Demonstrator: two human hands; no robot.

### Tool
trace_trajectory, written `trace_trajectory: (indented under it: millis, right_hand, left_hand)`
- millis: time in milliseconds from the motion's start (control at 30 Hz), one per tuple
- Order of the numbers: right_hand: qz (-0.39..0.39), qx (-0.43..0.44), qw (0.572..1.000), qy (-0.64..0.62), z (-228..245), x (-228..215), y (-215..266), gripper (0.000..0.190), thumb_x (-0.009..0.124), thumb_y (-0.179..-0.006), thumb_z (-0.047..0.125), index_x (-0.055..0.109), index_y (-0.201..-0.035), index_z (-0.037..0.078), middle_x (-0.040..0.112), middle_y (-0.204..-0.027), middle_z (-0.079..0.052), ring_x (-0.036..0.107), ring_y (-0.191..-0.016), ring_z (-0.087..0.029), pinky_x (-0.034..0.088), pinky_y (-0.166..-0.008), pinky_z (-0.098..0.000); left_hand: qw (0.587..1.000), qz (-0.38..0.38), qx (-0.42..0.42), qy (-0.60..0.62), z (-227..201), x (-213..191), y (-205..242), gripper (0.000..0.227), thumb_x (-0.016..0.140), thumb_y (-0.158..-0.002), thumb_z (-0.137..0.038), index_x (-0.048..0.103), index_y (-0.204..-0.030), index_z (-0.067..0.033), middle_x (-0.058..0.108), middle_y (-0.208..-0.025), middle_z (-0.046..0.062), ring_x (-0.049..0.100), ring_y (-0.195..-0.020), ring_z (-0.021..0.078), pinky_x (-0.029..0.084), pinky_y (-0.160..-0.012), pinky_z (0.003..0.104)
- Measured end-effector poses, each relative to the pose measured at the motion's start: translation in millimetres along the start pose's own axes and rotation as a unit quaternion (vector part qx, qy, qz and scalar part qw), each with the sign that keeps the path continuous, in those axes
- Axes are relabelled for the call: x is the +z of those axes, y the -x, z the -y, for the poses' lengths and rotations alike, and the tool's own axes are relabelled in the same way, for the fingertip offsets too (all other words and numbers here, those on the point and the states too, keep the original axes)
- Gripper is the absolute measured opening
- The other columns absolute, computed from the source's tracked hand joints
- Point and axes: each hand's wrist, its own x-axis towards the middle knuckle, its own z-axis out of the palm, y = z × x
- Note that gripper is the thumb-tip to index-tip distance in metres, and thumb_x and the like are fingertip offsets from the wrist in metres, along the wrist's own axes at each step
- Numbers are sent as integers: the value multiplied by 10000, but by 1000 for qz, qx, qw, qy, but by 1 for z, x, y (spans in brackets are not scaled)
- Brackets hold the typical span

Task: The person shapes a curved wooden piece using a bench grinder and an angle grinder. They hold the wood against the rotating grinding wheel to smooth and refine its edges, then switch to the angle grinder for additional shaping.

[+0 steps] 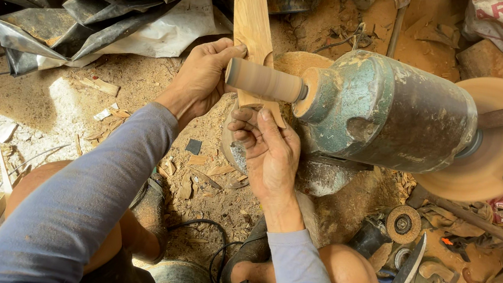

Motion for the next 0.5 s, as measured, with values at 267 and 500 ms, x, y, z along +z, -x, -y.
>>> trace_trajectory:
  millis: [267,500]
  right_hand:
    - [-60,-18,997,-45,8,-3,-1,259,585,-1048,157,657,-1178,-55,726,-1051,-170,699,-896,-198,578,-804,-267]
    - [-51,-10,998,-37,10,-4,-1,160,610,-1056,184,641,-972,51,609,-777,-43,553,-677,-118,460,-588,-236]
  left_hand:
    - [999,-1,-13,36,3,7,-8,120,645,-997,-65,651,-1061,37,712,-874,91,694,-659,106,621,-594,218]
    - [999,3,-5,44,6,8,-9,143,638,-994,-68,646,-1079,46,721,-887,106,703,-679,130,632,-612,248]
